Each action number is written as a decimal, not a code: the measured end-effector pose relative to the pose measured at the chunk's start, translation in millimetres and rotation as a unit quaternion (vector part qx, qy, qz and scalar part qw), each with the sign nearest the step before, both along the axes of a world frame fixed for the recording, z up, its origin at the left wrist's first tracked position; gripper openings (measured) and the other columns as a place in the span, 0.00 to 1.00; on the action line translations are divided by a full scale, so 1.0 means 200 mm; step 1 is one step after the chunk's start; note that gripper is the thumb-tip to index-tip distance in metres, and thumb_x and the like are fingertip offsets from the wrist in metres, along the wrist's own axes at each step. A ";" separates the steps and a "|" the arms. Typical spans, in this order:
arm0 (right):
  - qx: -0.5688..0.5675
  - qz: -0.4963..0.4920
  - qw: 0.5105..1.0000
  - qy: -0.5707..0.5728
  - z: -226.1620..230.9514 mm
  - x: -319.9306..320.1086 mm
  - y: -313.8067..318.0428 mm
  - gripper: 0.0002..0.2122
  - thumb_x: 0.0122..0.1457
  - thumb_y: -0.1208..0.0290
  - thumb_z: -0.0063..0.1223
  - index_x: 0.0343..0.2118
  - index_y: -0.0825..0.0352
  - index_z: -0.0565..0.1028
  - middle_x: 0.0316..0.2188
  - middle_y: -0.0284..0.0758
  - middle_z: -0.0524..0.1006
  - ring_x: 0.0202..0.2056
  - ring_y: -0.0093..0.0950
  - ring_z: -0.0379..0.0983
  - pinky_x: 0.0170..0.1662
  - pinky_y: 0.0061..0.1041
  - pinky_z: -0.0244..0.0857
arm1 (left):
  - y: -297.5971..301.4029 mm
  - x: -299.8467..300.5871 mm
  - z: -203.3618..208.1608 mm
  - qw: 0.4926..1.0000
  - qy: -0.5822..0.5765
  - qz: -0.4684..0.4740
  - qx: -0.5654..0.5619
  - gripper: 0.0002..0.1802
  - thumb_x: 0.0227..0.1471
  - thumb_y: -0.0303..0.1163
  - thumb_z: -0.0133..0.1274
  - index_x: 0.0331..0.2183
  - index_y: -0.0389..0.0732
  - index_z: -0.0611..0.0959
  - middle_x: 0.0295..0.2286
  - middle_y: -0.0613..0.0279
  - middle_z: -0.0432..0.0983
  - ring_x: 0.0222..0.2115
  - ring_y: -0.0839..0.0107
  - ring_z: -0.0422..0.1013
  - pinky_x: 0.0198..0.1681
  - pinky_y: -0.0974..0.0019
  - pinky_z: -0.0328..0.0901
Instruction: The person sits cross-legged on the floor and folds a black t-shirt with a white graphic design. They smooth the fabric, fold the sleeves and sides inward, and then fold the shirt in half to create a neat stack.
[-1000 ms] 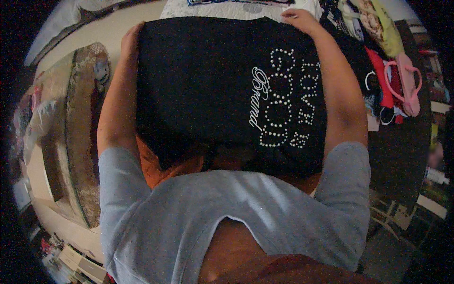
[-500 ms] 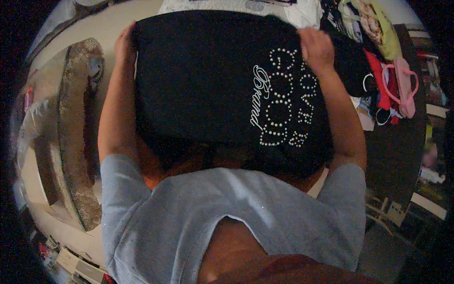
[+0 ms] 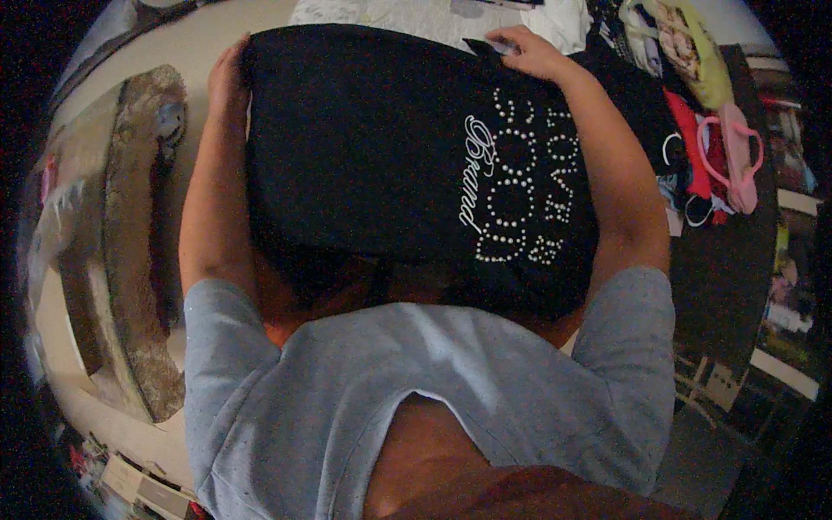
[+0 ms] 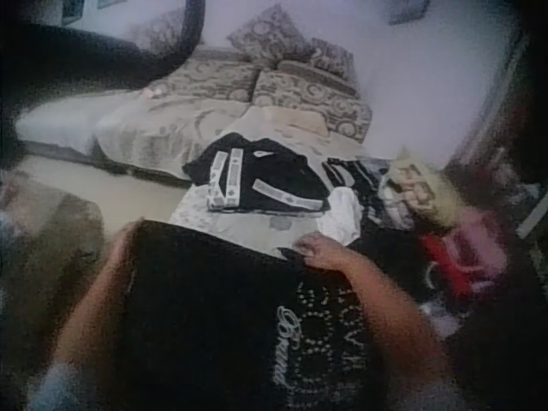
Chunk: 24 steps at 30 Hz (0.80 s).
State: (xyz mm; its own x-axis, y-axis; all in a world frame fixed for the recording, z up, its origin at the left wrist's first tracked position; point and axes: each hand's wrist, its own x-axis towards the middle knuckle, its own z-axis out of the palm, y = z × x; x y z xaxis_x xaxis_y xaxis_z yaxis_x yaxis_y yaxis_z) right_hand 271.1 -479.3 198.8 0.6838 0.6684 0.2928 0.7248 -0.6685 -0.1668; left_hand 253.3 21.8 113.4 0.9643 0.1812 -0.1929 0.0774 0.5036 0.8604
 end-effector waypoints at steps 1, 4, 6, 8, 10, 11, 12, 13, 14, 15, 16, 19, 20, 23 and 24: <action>-0.037 -0.030 0.995 0.084 0.01 0.02 0.00 0.15 0.51 0.70 0.52 0.44 0.60 0.73 0.31 0.35 0.76 0.33 0.30 0.73 0.40 0.27 0.66 | 0.02 0.01 -0.02 1.000 -0.005 0.005 0.014 0.16 0.49 0.39 0.56 0.35 0.35 0.79 0.31 0.60 0.76 0.30 0.70 0.70 0.36 0.68 0.64; -0.122 -0.069 0.964 0.225 0.15 -0.01 0.10 0.17 0.51 0.69 0.54 0.45 0.61 0.71 0.30 0.34 0.76 0.32 0.29 0.71 0.39 0.28 0.65 | 0.12 0.05 -0.09 0.999 -0.007 0.025 0.037 0.16 0.49 0.38 0.56 0.35 0.35 0.80 0.32 0.60 0.76 0.31 0.69 0.70 0.37 0.68 0.64; -0.140 -0.059 0.974 0.170 0.19 -0.01 0.05 0.18 0.51 0.69 0.55 0.46 0.60 0.69 0.29 0.33 0.77 0.30 0.28 0.71 0.37 0.28 0.66 | 0.09 0.06 -0.07 0.999 0.005 0.023 0.023 0.16 0.49 0.38 0.56 0.35 0.35 0.80 0.32 0.60 0.76 0.32 0.68 0.70 0.37 0.68 0.64; -0.056 -0.134 0.987 0.063 0.28 -0.06 0.00 0.16 0.52 0.69 0.54 0.44 0.63 0.68 0.29 0.35 0.77 0.30 0.28 0.72 0.36 0.29 0.66 | 0.01 0.00 0.01 0.999 0.014 0.039 0.005 0.15 0.48 0.38 0.56 0.34 0.36 0.80 0.31 0.61 0.76 0.31 0.69 0.70 0.37 0.68 0.64; 0.003 -0.306 0.951 -0.049 0.39 -0.02 -0.04 0.13 0.54 0.67 0.51 0.40 0.67 0.71 0.28 0.38 0.77 0.31 0.31 0.74 0.37 0.33 0.67 | -0.03 -0.01 0.05 0.999 0.027 0.028 -0.009 0.14 0.49 0.38 0.56 0.33 0.37 0.80 0.30 0.62 0.75 0.30 0.70 0.69 0.36 0.68 0.63; 0.025 -0.431 0.896 -0.104 0.43 0.05 -0.05 0.13 0.56 0.63 0.49 0.37 0.69 0.74 0.28 0.41 0.77 0.32 0.33 0.74 0.38 0.37 0.66 | 0.00 -0.01 0.05 0.999 0.036 0.013 -0.009 0.14 0.49 0.39 0.56 0.32 0.37 0.80 0.29 0.62 0.75 0.29 0.71 0.69 0.35 0.69 0.63; 0.077 -0.475 0.877 -0.014 0.55 -0.02 0.06 0.09 0.57 0.67 0.45 0.33 0.67 0.73 0.22 0.41 0.75 0.26 0.34 0.74 0.32 0.38 0.68 | 0.01 -0.02 0.07 0.999 0.047 0.004 -0.008 0.14 0.49 0.39 0.56 0.32 0.38 0.80 0.29 0.63 0.75 0.29 0.72 0.68 0.35 0.69 0.63; 0.139 -0.467 0.873 0.022 0.55 0.01 0.08 0.09 0.57 0.67 0.45 0.33 0.67 0.72 0.21 0.40 0.74 0.24 0.33 0.73 0.29 0.36 0.68 | 0.00 -0.05 0.07 0.999 0.031 0.034 0.011 0.14 0.49 0.39 0.56 0.32 0.38 0.80 0.28 0.63 0.74 0.28 0.73 0.68 0.34 0.69 0.63; 0.197 -0.469 0.859 0.051 0.53 0.01 0.06 0.08 0.58 0.68 0.45 0.32 0.67 0.71 0.19 0.40 0.73 0.22 0.32 0.73 0.27 0.34 0.68 | -0.10 -0.09 0.11 0.998 0.013 0.050 0.026 0.14 0.50 0.39 0.57 0.32 0.38 0.80 0.28 0.64 0.74 0.28 0.73 0.68 0.34 0.70 0.63; 0.256 -0.464 0.844 0.085 0.51 0.02 0.05 0.08 0.58 0.68 0.45 0.32 0.68 0.71 0.18 0.39 0.72 0.20 0.31 0.72 0.24 0.32 0.68 | -0.14 -0.11 0.14 0.996 -0.002 0.072 0.044 0.14 0.50 0.40 0.57 0.32 0.38 0.80 0.27 0.65 0.74 0.27 0.74 0.68 0.33 0.70 0.63; 0.289 -0.462 0.833 0.099 0.40 0.14 -0.02 0.08 0.58 0.70 0.46 0.35 0.69 0.69 0.16 0.39 0.71 0.18 0.30 0.71 0.21 0.28 0.68 | -0.14 -0.09 0.13 0.996 0.006 0.064 0.059 0.15 0.50 0.40 0.57 0.32 0.37 0.79 0.27 0.65 0.74 0.27 0.74 0.68 0.32 0.71 0.63; 0.286 -0.416 0.857 0.104 0.22 0.24 -0.04 0.12 0.54 0.69 0.51 0.40 0.68 0.67 0.28 0.41 0.77 0.32 0.32 0.75 0.35 0.30 0.68 | -0.08 -0.09 0.09 0.993 0.016 0.070 0.094 0.16 0.50 0.40 0.57 0.34 0.37 0.79 0.27 0.66 0.74 0.27 0.76 0.68 0.31 0.72 0.62; 0.245 -0.437 0.864 0.059 0.17 0.24 -0.05 0.13 0.54 0.68 0.50 0.40 0.68 0.67 0.29 0.42 0.77 0.33 0.35 0.75 0.36 0.33 0.68 | -0.08 -0.07 0.05 0.994 0.015 0.073 0.085 0.16 0.50 0.40 0.57 0.34 0.37 0.79 0.27 0.66 0.75 0.27 0.76 0.68 0.31 0.72 0.62; 0.124 -0.477 0.867 -0.070 0.04 0.26 -0.03 0.13 0.54 0.66 0.47 0.40 0.67 0.66 0.32 0.48 0.76 0.37 0.45 0.74 0.40 0.41 0.67 | -0.04 -0.04 0.00 0.993 0.019 0.080 0.090 0.17 0.50 0.41 0.57 0.33 0.36 0.80 0.28 0.66 0.75 0.28 0.76 0.69 0.31 0.73 0.62; 0.152 -0.453 0.875 -0.080 0.03 0.21 0.02 0.14 0.53 0.66 0.48 0.42 0.65 0.66 0.34 0.49 0.76 0.38 0.49 0.72 0.42 0.45 0.64 | -0.02 -0.02 -0.03 0.992 0.022 0.078 0.092 0.17 0.49 0.41 0.58 0.33 0.36 0.80 0.28 0.66 0.76 0.28 0.75 0.69 0.31 0.73 0.63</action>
